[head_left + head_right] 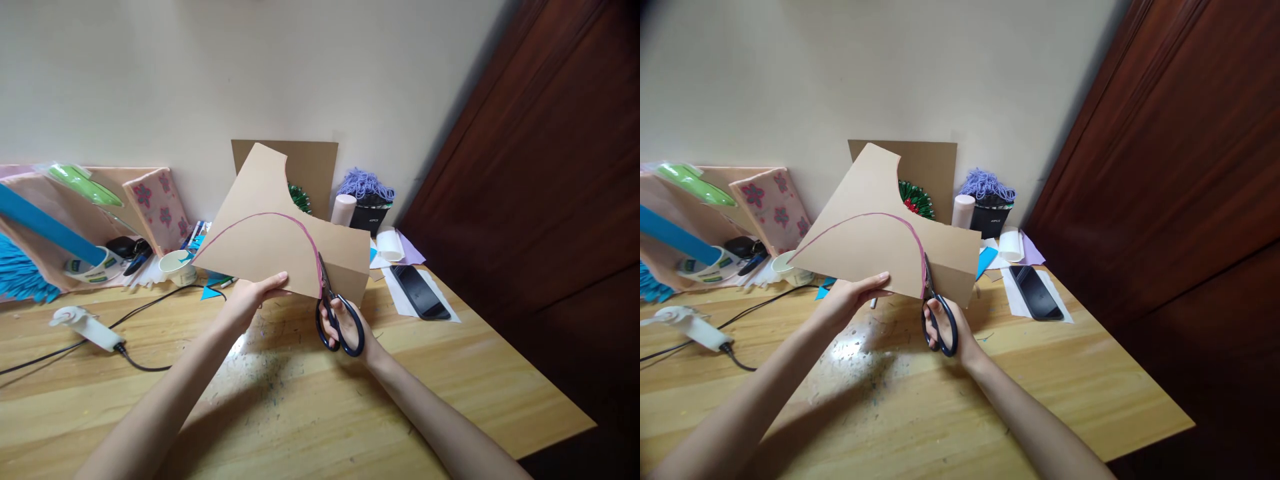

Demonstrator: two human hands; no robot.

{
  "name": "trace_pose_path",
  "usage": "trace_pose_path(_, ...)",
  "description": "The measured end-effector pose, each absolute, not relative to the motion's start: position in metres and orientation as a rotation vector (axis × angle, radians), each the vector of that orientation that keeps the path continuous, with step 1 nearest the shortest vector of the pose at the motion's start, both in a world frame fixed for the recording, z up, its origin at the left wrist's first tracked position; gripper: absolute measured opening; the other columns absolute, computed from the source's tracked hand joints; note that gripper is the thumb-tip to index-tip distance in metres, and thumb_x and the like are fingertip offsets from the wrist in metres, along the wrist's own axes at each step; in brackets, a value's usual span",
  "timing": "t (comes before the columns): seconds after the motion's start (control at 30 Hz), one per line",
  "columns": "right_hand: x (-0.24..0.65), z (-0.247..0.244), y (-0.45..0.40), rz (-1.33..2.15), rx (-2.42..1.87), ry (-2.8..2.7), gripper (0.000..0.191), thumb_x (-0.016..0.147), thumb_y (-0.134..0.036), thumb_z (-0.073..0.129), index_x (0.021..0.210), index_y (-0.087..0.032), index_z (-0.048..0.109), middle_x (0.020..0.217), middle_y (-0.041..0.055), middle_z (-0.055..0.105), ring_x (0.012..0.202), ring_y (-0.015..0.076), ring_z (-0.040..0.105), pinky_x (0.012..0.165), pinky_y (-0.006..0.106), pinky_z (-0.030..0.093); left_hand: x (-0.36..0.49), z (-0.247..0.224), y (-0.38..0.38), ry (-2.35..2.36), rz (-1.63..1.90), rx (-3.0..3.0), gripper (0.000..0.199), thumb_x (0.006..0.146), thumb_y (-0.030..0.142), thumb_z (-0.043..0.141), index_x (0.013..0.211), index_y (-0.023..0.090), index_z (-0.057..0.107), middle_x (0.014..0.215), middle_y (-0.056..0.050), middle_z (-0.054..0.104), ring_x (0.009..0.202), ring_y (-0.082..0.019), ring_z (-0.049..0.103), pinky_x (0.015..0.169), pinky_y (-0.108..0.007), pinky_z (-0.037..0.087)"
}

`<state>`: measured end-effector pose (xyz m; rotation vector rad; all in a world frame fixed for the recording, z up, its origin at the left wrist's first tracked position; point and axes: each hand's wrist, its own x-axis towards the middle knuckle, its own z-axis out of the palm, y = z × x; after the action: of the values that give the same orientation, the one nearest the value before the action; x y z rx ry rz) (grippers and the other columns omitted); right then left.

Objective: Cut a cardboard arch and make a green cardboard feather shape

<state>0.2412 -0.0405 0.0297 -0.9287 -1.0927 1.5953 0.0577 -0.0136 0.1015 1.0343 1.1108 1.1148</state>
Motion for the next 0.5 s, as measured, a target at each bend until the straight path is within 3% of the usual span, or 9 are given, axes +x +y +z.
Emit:
trace_pose_path(0.1, 0.245, 0.027, -0.035, 1.742, -0.887, -1.138, 0.065, 0.054, -0.080, 0.052, 0.069, -0.018, 0.048, 0.036, -0.0084, 0.040, 0.027, 0.0081, 0.038, 0.030, 0.020, 0.037, 0.053, 0.102, -0.014, 1.284, 1.045, 1.147, 0.036, 0.061, 0.040, 0.072, 0.082, 0.011, 0.070, 0.088, -0.011, 0.072, 0.088, -0.027, 0.065, 0.070, -0.032, 0.050)
trace_pose_path(0.23, 0.247, 0.026, -0.033, 1.730, -0.802, -1.207, 0.075, 0.053, -0.088, 0.035, 0.070, -0.017, 0.050, 0.038, -0.0049, 0.045, 0.033, 0.0115, 0.047, 0.037, 0.023, 0.041, 0.054, 0.112, -0.022, 1.305, 0.990, 1.262, 0.036, 0.064, 0.043, 0.070, 0.085, 0.014, 0.070, 0.093, -0.009, 0.072, 0.094, -0.026, 0.063, 0.078, -0.032, 0.049)
trace_pose_path(0.5, 0.242, 0.025, -0.042, 1.442, -0.906, -1.203, 0.060, 0.066, -0.078, 0.044, 0.069, -0.018, 0.047, 0.045, -0.0072, 0.041, 0.032, 0.0067, 0.039, 0.034, 0.020, 0.040, 0.058, 0.114, -0.027, 1.085, 1.013, 1.196, 0.035, 0.066, 0.038, 0.070, 0.093, 0.015, 0.069, 0.110, -0.010, 0.066, 0.103, -0.027, 0.060, 0.088, -0.036, 0.047)
